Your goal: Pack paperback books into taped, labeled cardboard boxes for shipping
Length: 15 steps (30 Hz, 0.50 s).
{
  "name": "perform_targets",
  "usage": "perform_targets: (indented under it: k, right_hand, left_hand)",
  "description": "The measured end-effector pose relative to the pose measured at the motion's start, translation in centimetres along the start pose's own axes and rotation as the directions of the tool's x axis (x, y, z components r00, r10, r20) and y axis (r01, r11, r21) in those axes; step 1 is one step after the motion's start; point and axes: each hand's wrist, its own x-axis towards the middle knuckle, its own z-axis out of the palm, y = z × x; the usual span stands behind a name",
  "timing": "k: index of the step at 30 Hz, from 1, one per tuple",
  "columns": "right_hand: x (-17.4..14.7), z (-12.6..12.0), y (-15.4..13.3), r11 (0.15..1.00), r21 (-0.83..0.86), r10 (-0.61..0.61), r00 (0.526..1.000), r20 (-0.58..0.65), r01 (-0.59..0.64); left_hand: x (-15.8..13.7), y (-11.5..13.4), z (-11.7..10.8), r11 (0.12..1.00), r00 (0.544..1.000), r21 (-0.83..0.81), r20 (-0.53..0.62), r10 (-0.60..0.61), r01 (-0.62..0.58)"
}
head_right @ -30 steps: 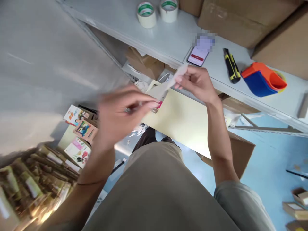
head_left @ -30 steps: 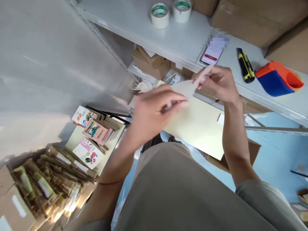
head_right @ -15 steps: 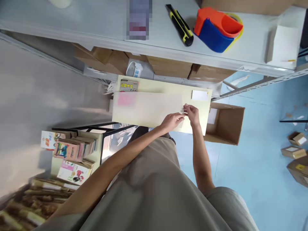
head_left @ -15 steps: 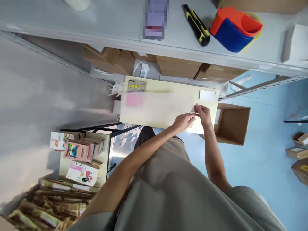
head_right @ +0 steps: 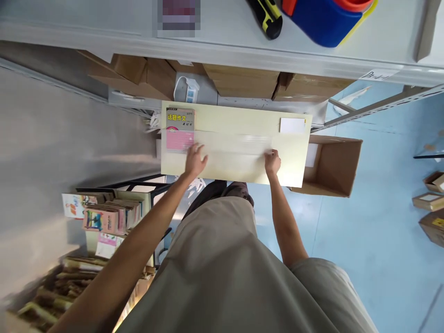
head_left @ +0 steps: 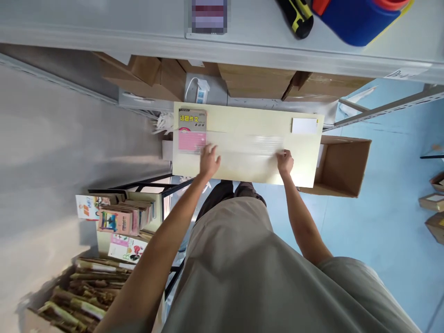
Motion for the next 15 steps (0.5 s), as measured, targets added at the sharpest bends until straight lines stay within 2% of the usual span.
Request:
perform_targets:
  k: [1,3,5,6,8,10,11,14,15]
  right_hand:
    - [0.1,0.1,0.3,1.0,-0.018,-0.017,1.0,-0.015,0.017]
    - [-0.1,0.4,0.5,0.994,-0.07,-0.085,0.992,-0.092,0.079]
    - [-1.0,1.0,0.4,0.978,-0.134,-0.187,0.963,-0.196,0.163]
    - [-1.7,1.5,0.2,0.964,-0.153,-0.246,0.948,-0.204,0.217]
    - [-3.1,2.4,-0.4,0.94,-0.133,-0.327,0.941,-0.082,0.315]
    - [-4.6,3.5,-1.2,0.942,-0.099,-0.313,0.947,0.071,0.319]
    - [-5.3,4.2,-1.8,0.954,-0.106,-0.271,0.959,0.085,0.279]
    - [-7.4,7.0,-4.7,0.98,-0.088,-0.179,0.984,-0.012,0.177]
    - [-8.1,8.4,-6.1,0.982,-0.024,-0.189,0.982,0.017,0.19]
  left_hand:
    - [0.5,-2.0,-0.9,0.999,0.999,0.015,-0.011,-0.043,0.043]
    - [1.0,-5.0,-2.0,0.996,0.997,0.049,0.041,-0.072,0.07]
    - [1.1,-6.8,-2.3,0.995,0.991,0.082,0.118,-0.06,0.05]
    - [0.9,-7.2,-2.2,0.995,0.988,0.098,0.146,-0.049,0.035]
    - [0.5,-7.5,-1.7,0.991,0.985,0.131,0.169,-0.03,0.008]
    - [0.1,-7.3,-1.2,0.987,0.985,0.162,0.171,-0.02,-0.008]
    - [-0.1,-7.2,-1.0,0.985,0.985,0.172,0.174,-0.017,-0.014]
    - [-0.2,-7.5,-1.2,0.986,0.983,0.162,0.186,0.001,-0.032]
    - [-0.2,-7.9,-1.5,0.989,0.982,0.144,0.187,0.012,-0.04]
